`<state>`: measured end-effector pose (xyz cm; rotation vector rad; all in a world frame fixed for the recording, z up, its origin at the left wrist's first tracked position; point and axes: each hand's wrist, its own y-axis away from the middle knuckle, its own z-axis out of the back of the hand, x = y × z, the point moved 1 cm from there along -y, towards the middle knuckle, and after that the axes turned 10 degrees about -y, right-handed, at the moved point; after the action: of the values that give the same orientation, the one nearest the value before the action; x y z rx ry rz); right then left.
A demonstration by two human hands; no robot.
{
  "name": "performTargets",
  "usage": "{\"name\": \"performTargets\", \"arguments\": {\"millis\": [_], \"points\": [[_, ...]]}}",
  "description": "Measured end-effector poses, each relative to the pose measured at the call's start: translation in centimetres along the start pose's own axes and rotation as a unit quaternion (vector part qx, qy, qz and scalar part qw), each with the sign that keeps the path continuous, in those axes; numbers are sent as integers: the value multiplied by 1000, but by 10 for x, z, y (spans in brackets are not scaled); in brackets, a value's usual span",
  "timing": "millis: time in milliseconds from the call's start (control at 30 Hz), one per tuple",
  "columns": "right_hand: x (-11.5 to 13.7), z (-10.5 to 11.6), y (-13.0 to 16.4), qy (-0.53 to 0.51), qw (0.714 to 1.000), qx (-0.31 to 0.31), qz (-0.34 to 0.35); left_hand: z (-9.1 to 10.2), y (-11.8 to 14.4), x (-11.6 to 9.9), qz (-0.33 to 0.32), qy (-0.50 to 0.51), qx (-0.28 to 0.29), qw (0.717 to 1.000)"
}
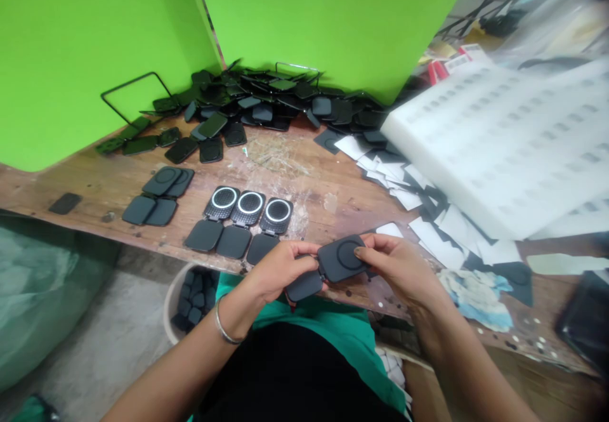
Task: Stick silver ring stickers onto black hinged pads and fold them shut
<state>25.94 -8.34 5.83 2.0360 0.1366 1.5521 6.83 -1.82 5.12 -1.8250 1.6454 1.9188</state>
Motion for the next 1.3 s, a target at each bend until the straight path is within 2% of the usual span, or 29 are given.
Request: {"name": "performTargets", "arguments": {"millis": [333, 800, 1067, 1300], "points": [[1, -2, 0, 25, 1000, 1, 12, 4, -2, 2, -7, -3, -4, 1000], [5, -9, 6, 72, 993, -7, 88, 0, -2, 3, -13, -9, -63, 998], [-3, -8, 6, 161, 974, -34, 156, -1, 1, 4, -14, -60, -106, 992], [-5, -11, 8, 233, 947, -58, 214, -2, 2, 5, -50, -50, -105, 992]]}}
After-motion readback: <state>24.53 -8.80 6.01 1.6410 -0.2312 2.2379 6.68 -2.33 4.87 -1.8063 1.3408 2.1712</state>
